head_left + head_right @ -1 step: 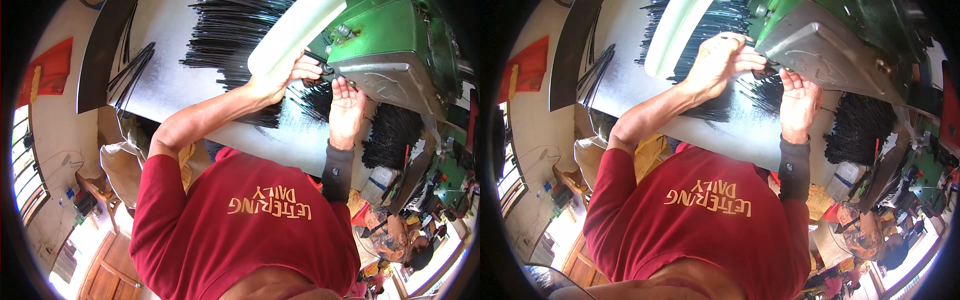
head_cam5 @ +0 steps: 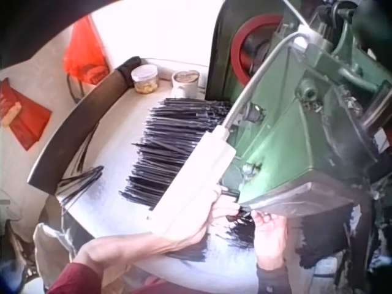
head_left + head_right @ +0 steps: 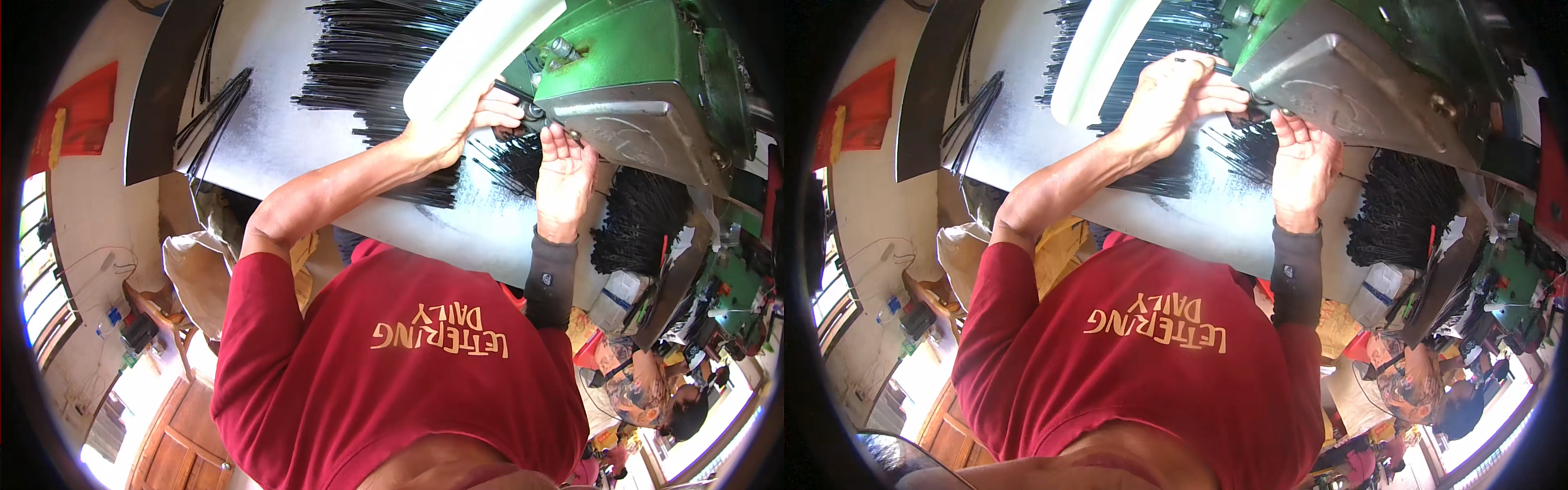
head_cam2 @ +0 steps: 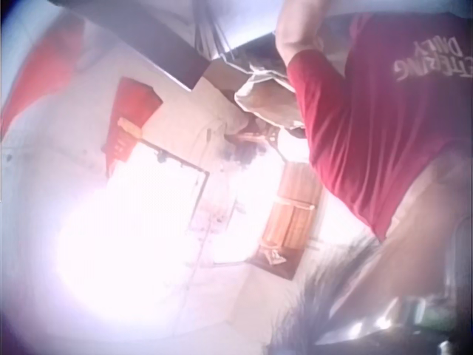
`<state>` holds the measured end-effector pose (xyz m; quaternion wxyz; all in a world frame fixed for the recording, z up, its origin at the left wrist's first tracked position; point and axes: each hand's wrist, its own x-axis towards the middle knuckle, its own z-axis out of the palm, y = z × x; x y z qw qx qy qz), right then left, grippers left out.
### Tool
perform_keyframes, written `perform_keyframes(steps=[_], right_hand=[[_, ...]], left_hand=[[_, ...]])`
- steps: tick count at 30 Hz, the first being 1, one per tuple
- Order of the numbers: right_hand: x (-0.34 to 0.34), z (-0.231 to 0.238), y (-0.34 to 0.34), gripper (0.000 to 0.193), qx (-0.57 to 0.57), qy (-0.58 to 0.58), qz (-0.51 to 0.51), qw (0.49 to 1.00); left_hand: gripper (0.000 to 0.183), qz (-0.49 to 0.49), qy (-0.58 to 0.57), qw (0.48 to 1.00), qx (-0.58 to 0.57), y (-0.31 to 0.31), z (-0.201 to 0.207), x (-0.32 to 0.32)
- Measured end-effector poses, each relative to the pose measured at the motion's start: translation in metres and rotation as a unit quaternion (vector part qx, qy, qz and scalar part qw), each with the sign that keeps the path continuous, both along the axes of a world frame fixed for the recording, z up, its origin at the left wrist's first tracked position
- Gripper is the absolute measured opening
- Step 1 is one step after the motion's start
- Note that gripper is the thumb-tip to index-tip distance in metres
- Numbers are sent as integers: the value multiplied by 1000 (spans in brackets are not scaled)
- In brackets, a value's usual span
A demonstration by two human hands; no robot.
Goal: The person attaches small pins to plastic umbrella ribs using a benchtop machine, then groups and bundles the assembled ribs with plastic film by hand.
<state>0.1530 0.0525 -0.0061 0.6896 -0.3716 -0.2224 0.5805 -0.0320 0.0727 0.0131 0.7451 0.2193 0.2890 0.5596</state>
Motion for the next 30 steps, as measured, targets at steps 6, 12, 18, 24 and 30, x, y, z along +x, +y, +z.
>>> perform_keyframes(steps=[6, 12, 18, 24, 30], right_hand=[[12, -9, -4, 35, 15, -6, 3, 1000], [3, -4, -6, 37, 13, -46, -1, 999], [2, -2, -7, 38, -13, -52, -7, 999], [1, -2, -8, 39, -23, -64, -1, 998], [11, -6, -12, 37, 20, 52, 44, 998]], left_hand=[[21, -5, 21, 998, 52, -1, -7, 9], [21, 16, 14, 999, 34, -4, -6, 4], [21, 20, 19, 999, 39, -1, -13, 6], [27, 7, 44, 997, 68, 3, -22, 3], [32, -46, -57, 995, 66, 9, -19, 0]])
